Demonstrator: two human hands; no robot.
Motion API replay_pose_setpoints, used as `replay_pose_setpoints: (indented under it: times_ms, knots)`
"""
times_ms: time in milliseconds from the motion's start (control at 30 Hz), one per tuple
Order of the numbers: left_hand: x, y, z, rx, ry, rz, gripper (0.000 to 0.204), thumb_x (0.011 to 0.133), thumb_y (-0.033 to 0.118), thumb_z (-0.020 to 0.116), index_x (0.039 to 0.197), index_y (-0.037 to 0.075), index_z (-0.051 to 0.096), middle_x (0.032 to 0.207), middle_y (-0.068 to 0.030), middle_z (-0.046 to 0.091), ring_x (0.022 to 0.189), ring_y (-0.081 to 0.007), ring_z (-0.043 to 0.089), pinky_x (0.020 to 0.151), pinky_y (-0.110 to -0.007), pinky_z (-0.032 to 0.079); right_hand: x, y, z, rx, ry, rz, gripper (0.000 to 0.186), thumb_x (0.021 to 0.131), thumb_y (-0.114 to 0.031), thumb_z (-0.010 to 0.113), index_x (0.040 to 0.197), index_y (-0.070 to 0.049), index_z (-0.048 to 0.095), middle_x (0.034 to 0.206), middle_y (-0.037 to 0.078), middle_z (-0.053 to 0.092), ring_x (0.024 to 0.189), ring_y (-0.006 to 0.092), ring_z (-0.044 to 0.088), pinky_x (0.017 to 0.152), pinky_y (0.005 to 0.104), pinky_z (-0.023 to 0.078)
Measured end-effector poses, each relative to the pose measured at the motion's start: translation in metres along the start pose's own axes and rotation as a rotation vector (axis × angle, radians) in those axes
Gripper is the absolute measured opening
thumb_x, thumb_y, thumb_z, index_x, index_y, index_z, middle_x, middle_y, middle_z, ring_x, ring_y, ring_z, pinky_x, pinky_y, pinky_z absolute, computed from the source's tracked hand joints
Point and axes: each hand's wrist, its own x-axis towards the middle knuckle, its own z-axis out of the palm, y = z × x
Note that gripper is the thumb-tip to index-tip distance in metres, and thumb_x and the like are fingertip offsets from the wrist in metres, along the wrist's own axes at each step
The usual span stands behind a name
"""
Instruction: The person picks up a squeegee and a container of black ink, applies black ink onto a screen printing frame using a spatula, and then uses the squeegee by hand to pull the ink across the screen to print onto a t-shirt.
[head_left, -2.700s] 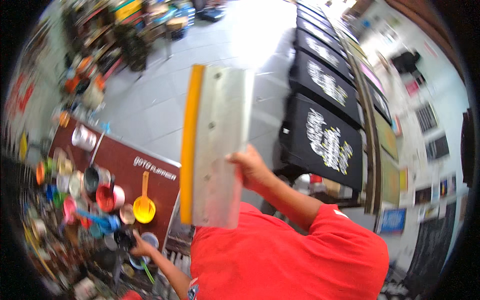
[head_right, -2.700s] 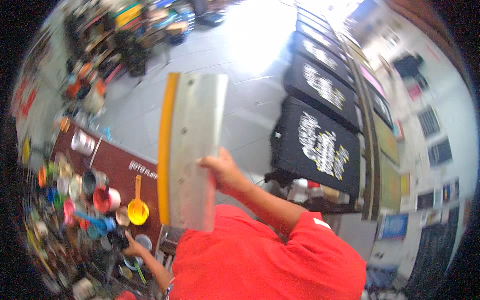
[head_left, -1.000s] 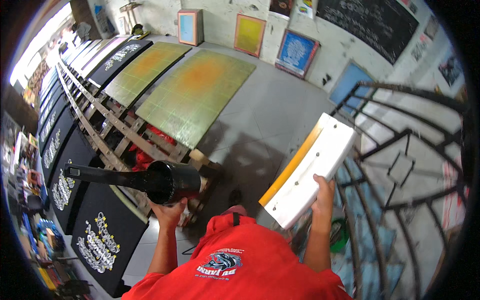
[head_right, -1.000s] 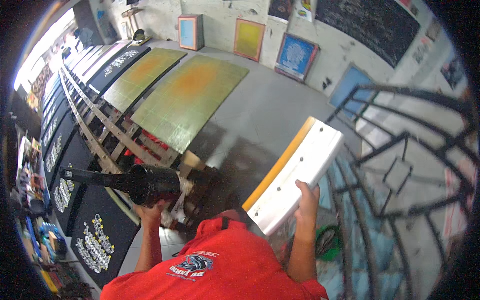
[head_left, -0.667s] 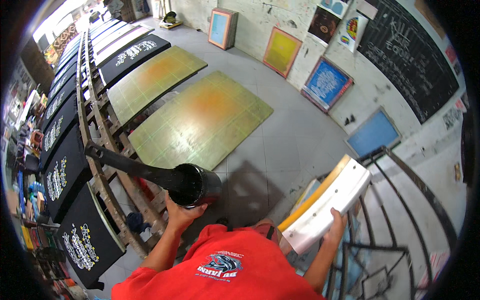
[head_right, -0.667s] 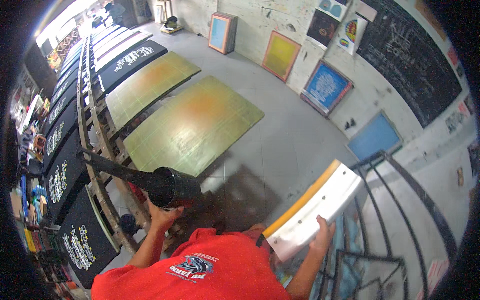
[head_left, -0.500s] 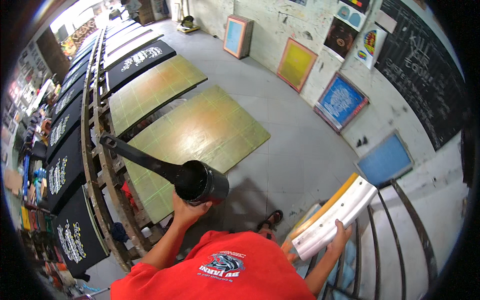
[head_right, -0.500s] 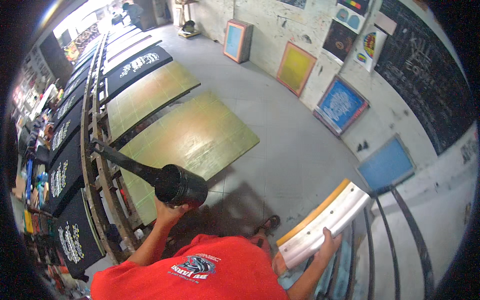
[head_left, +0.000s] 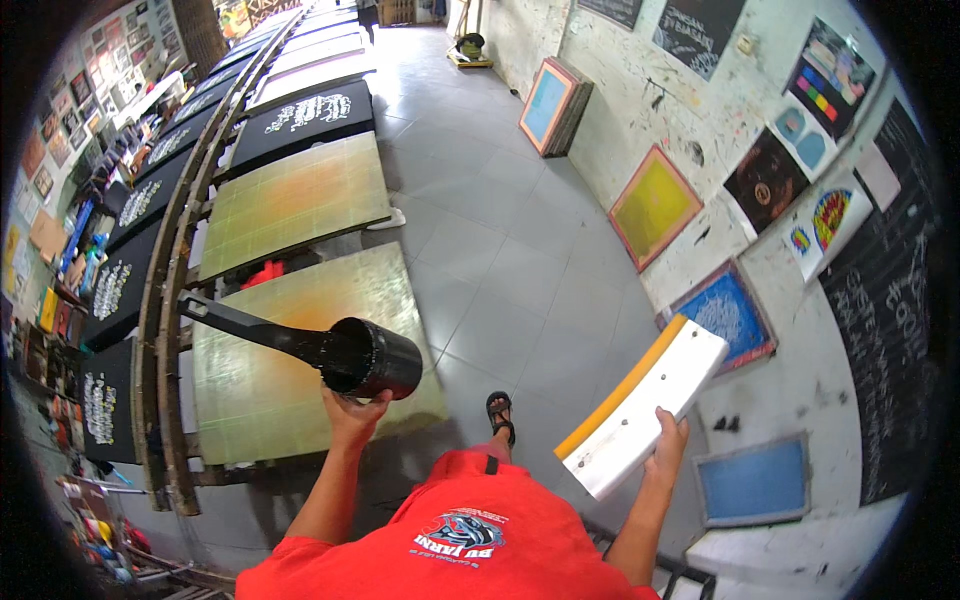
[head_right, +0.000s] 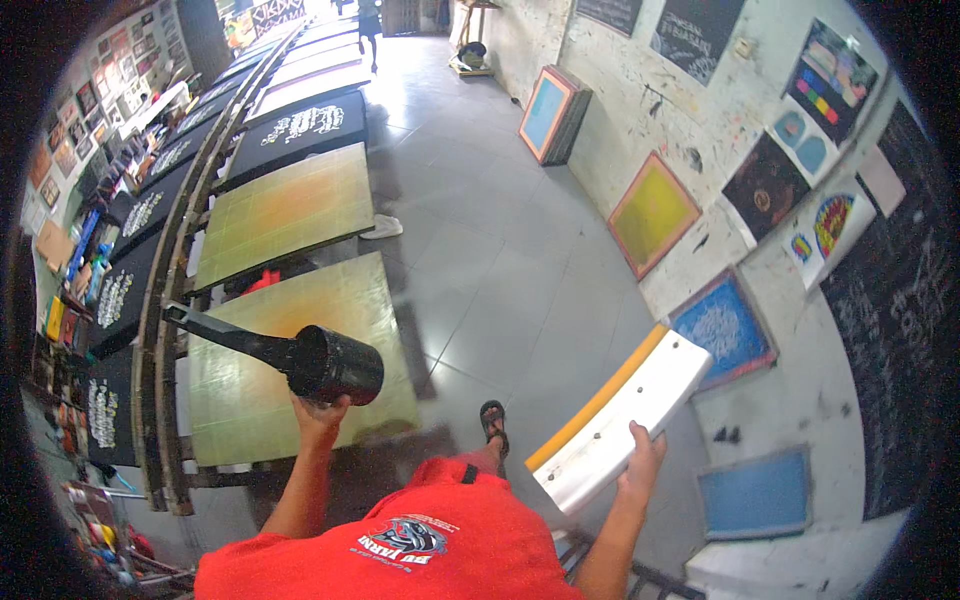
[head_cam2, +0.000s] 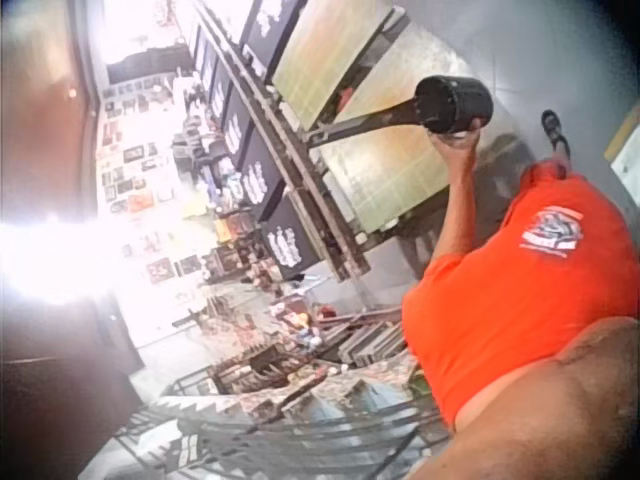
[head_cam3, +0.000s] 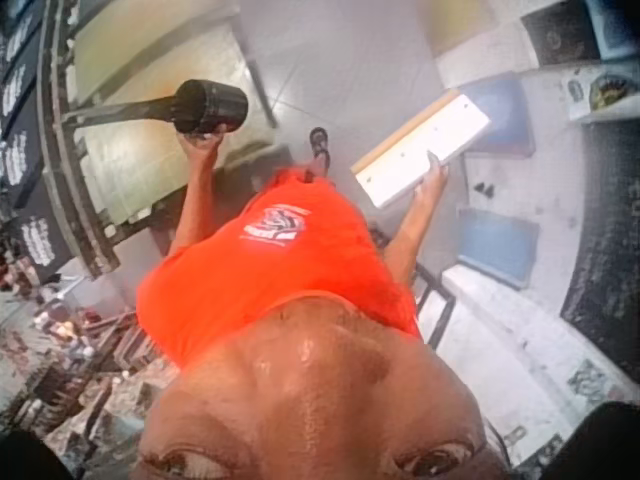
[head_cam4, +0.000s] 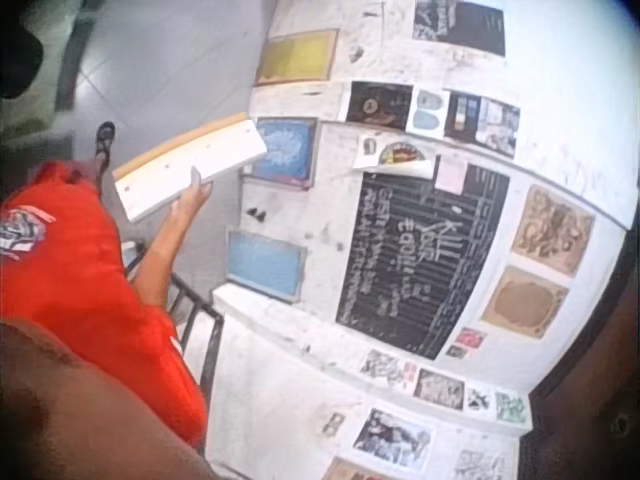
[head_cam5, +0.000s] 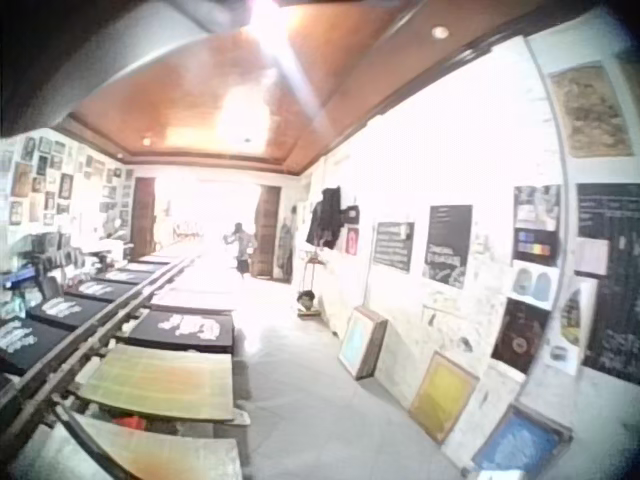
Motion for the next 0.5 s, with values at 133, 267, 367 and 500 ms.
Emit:
replay_pose_setpoints:
  times_ms: [133,267,367,500]
  knots:
    - [0.051,-0.022,0.088,-0.085,0.120,-0.134,0.094,0.058,-0.002,0.084,0.134,0.002,0.028,0.124,-0.0149,0.048,0.108,-0.0255,0.056,0.090,-0.036,0.052,0.116,-0.024,0.031,-0.053,0.044,-0.017,0.056,0.081,-0.009,0.062,0.129,0.011,0.042,0.116,0.019,0.054,0.106,0.0297,0.056,0.095,0.0392,0.043]
    - [0.118,-0.045,0.176,-0.133,0.211,-0.153,0.098,0.060,-0.002,0.084,0.136,0.005,0.022,0.126,-0.0161,0.045,0.110,-0.0268,0.055,0.087,-0.039,0.055,0.227,-0.054,0.040,-0.103,0.114,0.000,0.053,0.081,-0.013,0.062,0.126,0.010,0.047,0.116,0.019,0.057,0.104,0.0297,0.059,0.090,0.0388,0.048]
    - [0.168,-0.036,0.228,-0.171,0.182,-0.170,0.101,0.061,-0.001,0.085,0.137,0.005,0.019,0.129,-0.0167,0.042,0.112,-0.0267,0.054,0.089,-0.039,0.054,0.297,-0.064,0.041,-0.053,0.085,0.046,0.059,0.079,-0.014,0.064,0.128,0.010,0.042,0.119,0.021,0.053,0.106,0.0321,0.057,0.088,0.0407,0.049]
    - [0.228,-0.058,0.288,-0.095,0.213,-0.110,0.097,0.061,-0.003,0.084,0.136,0.003,0.023,0.130,-0.0165,0.040,0.114,-0.0269,0.052,0.092,-0.037,0.053,0.402,-0.037,0.055,-0.008,0.178,0.050,0.056,0.079,-0.015,0.062,0.125,0.011,0.045,0.117,0.023,0.055,0.103,0.0342,0.060,0.087,0.0448,0.052]
